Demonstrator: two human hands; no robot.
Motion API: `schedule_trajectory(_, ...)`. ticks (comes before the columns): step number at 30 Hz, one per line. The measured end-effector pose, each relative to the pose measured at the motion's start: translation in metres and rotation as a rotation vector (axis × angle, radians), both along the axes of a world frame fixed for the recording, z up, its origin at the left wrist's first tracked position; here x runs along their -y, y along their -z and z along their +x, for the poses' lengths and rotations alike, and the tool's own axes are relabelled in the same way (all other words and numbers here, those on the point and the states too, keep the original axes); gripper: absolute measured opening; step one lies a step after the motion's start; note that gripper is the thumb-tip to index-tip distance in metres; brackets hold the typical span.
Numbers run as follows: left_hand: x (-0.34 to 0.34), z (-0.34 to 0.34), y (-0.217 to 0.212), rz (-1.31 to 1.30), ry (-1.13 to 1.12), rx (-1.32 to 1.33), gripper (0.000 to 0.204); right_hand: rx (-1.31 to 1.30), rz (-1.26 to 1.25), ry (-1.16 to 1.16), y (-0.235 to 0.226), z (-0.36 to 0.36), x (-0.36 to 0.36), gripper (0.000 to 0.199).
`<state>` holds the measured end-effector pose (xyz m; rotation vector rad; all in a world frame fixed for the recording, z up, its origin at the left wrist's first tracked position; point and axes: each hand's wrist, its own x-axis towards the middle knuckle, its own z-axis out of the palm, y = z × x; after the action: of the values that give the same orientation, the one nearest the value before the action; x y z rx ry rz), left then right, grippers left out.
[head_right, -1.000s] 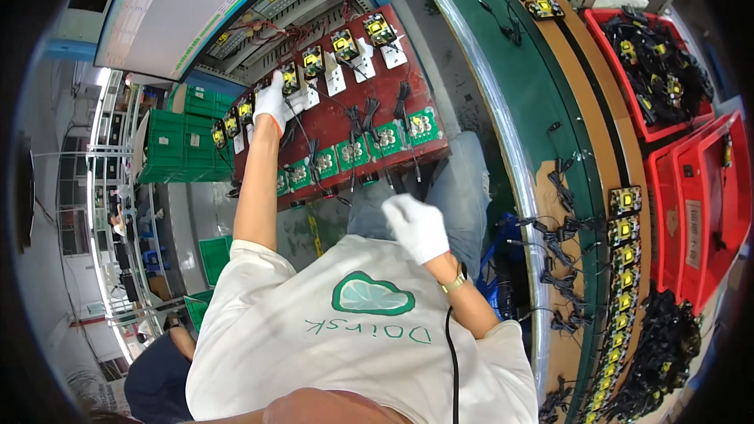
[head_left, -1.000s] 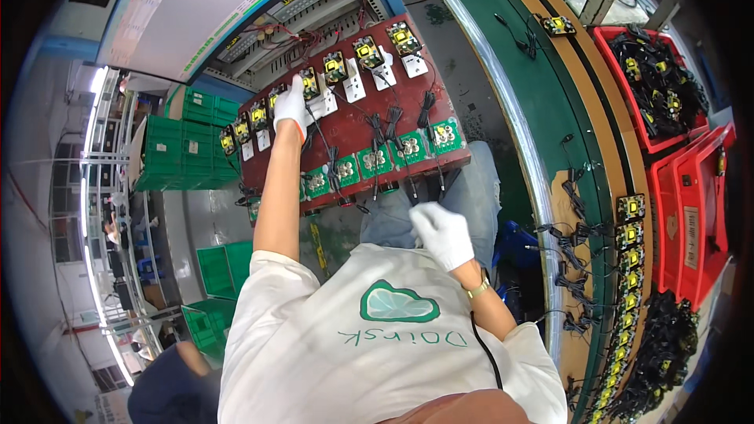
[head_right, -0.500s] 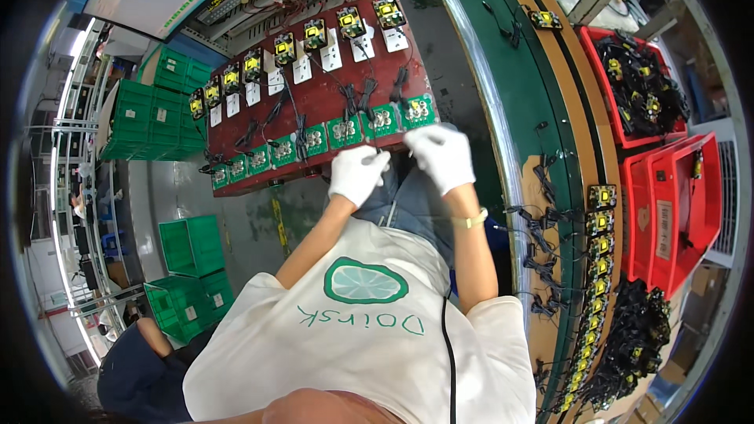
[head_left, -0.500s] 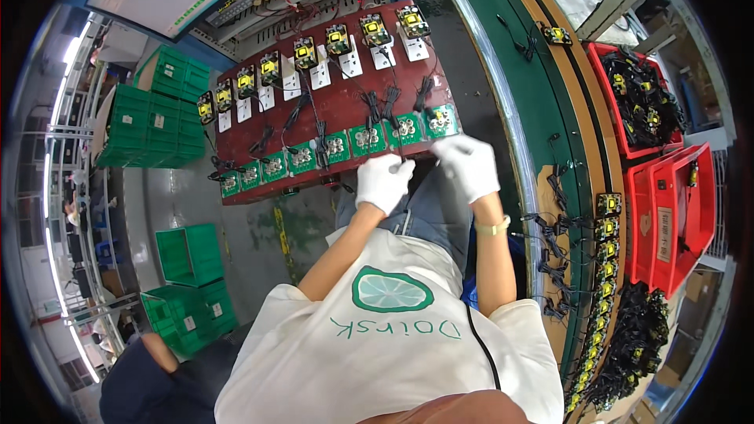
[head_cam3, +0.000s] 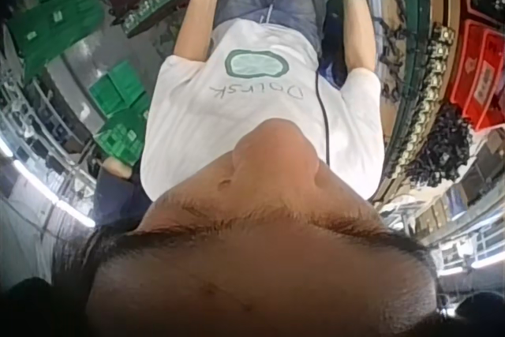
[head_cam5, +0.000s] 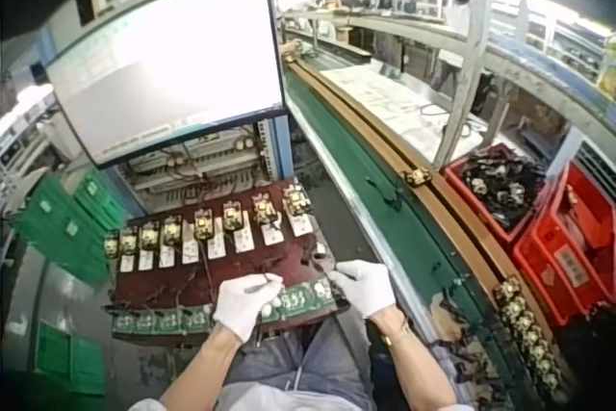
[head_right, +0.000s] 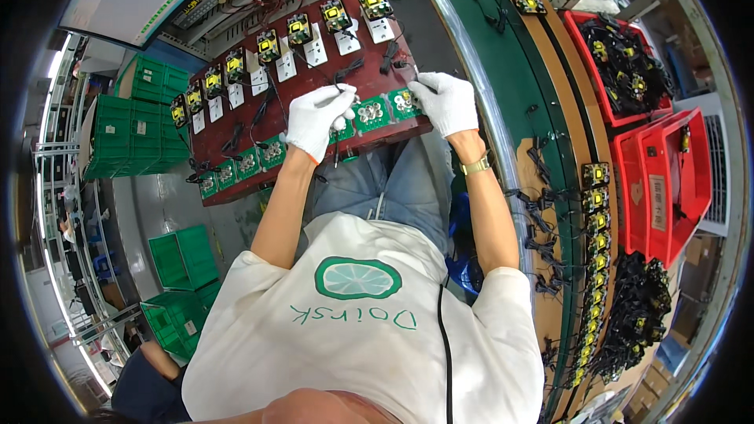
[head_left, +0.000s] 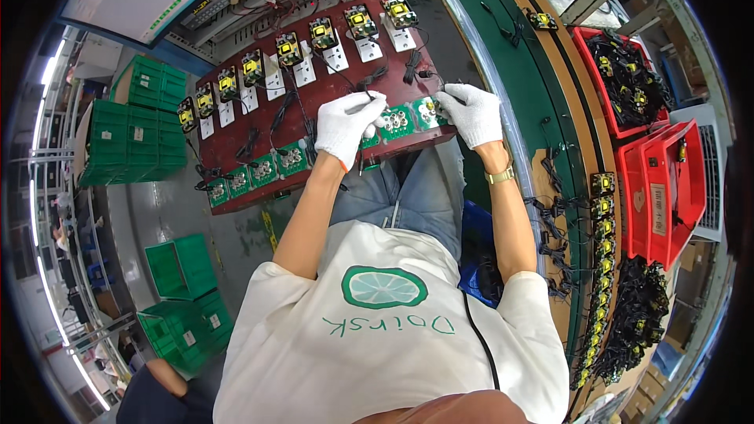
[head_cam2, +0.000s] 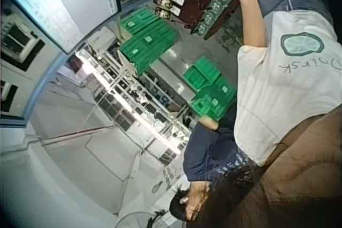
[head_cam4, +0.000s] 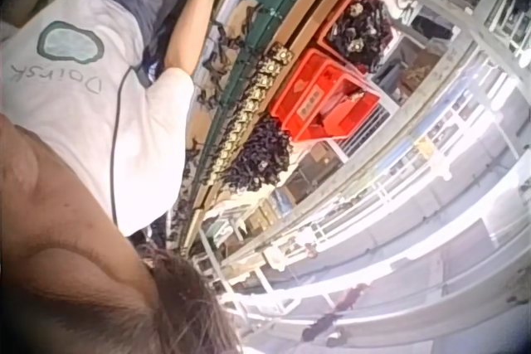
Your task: The recorder is testing electronic circuit boards by organizing them on a testing rack, connecting cables, and using a handheld scanning tool.
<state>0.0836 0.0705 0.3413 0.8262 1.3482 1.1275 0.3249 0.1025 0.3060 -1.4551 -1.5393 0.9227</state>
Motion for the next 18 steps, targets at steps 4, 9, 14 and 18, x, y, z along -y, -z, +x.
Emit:
schedule_trajectory(4, -0.001, 0.003, 0.007, -0.042, 0.041, -0.196, 0.018, 0.364, 0.503, -0.088, 0.014, 0.001, 0.000, 0.018)
schedule_trajectory(9, -0.002, 0.008, 0.019, 0.128, 0.136, -0.498, 0.016, 0.392, 0.480, -0.059, 0.024, 0.005, 0.005, 0.017)
schedule_trajectory(14, -0.004, 0.013, 0.033, 0.504, 0.126, -0.817, 0.015, 0.321, 0.540, -0.069, 0.022, 0.007, 0.003, 0.017)
schedule_trajectory(18, -0.002, 0.020, 0.047, 0.642, 0.070, -0.853, 0.014, 0.330, 0.541, -0.028, 0.027, 0.005, 0.005, 0.016)
